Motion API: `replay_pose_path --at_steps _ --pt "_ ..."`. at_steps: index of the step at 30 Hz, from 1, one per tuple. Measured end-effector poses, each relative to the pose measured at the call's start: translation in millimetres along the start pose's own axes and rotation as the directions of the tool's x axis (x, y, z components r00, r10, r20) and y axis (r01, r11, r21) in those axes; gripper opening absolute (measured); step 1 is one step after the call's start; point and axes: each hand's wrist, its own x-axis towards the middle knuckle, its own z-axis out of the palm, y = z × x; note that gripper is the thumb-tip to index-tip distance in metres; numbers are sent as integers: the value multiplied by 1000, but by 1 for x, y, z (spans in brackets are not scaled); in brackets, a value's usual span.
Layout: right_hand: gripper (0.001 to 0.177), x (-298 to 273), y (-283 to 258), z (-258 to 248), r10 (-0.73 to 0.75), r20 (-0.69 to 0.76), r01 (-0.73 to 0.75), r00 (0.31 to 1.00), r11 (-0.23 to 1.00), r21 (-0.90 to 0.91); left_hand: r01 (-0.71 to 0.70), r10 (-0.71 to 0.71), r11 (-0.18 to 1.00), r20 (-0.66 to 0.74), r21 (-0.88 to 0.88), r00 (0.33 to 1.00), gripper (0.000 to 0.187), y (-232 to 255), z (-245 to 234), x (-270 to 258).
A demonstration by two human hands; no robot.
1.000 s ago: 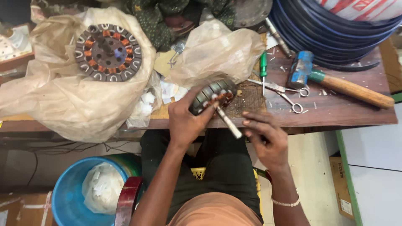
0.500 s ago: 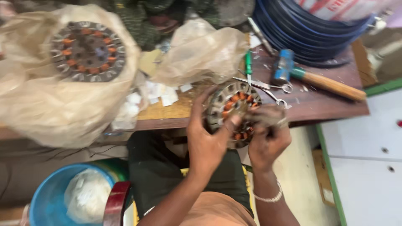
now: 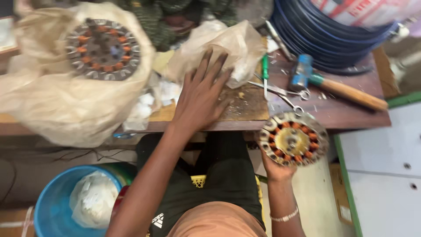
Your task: The person uses a screwdriver to adjust and secure components on a circular electrical part with copper windings. They handle small white insulating pieces and place them into slots on the component while working at a cluttered workbench.
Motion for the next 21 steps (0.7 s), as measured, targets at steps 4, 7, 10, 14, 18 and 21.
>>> replay_pose_path --at_steps 4,7,10,14,18,21 --pt "61 -7 -12 -5 -2 92 2 996 1000 6 114 -113 982 -14 152 993 86 -23 25 31" --pt "56 -7 -22 -9 2 217 -29 976 992 122 94 -110 971 64 219 992 69 -29 41 38" --pt "58 -7 -37 -12 -94 84 87 992 993 74 -2 -15 942 50 335 999 46 -40 45 49" --pt "61 -5 -47 -17 -158 45 160 986 987 -33 1 6 958 -23 287 1000 24 -44 31 64" --pt "60 -8 -48 -18 -136 76 135 988 991 19 161 -187 977 196 141 963 65 -26 21 82" --pt "59 -14 -48 -13 -163 44 164 986 986 -25 -149 142 972 53 181 989 84 -15 19 73"
